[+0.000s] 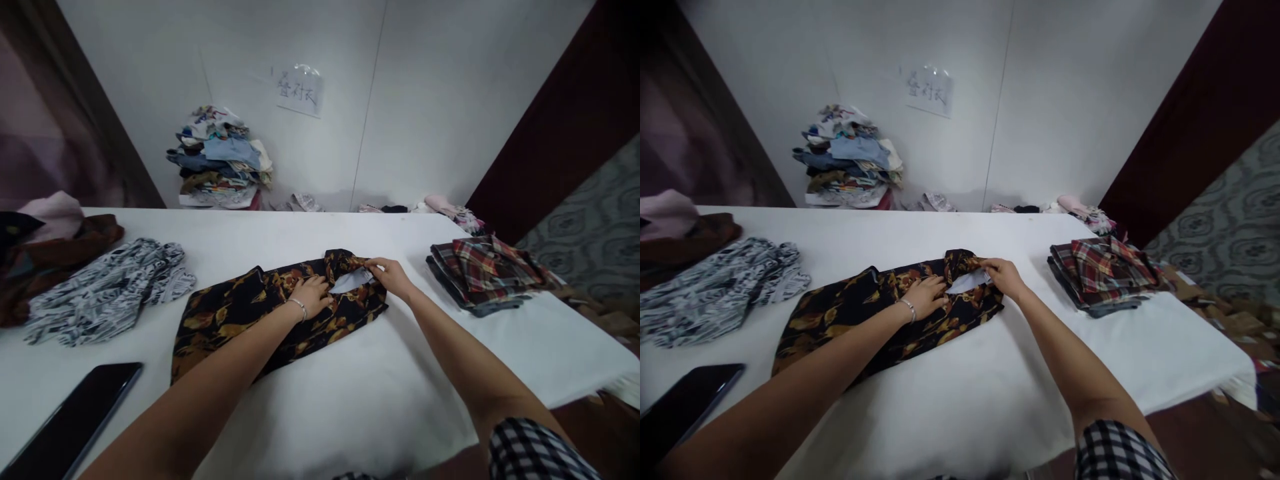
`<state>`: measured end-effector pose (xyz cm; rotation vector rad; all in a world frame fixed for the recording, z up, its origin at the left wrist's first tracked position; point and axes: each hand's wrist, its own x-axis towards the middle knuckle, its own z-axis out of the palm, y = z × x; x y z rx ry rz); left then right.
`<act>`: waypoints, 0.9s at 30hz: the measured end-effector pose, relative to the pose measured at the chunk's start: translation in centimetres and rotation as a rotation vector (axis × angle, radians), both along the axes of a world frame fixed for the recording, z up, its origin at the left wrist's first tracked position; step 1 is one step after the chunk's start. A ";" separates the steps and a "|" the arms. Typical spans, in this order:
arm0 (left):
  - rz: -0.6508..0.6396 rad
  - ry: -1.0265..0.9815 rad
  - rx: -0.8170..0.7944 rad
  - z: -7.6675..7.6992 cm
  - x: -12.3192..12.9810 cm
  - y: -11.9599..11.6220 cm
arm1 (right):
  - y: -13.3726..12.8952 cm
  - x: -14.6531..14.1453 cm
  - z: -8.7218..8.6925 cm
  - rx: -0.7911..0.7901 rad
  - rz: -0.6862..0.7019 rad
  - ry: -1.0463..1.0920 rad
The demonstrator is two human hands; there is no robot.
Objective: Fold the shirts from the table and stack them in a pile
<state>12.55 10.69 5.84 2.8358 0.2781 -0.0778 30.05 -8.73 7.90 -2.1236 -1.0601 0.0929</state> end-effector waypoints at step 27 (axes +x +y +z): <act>-0.254 -0.225 0.051 -1.0 -2.1 -7.6 | -4.5 -2.9 -3.1 -0.044 -0.043 0.212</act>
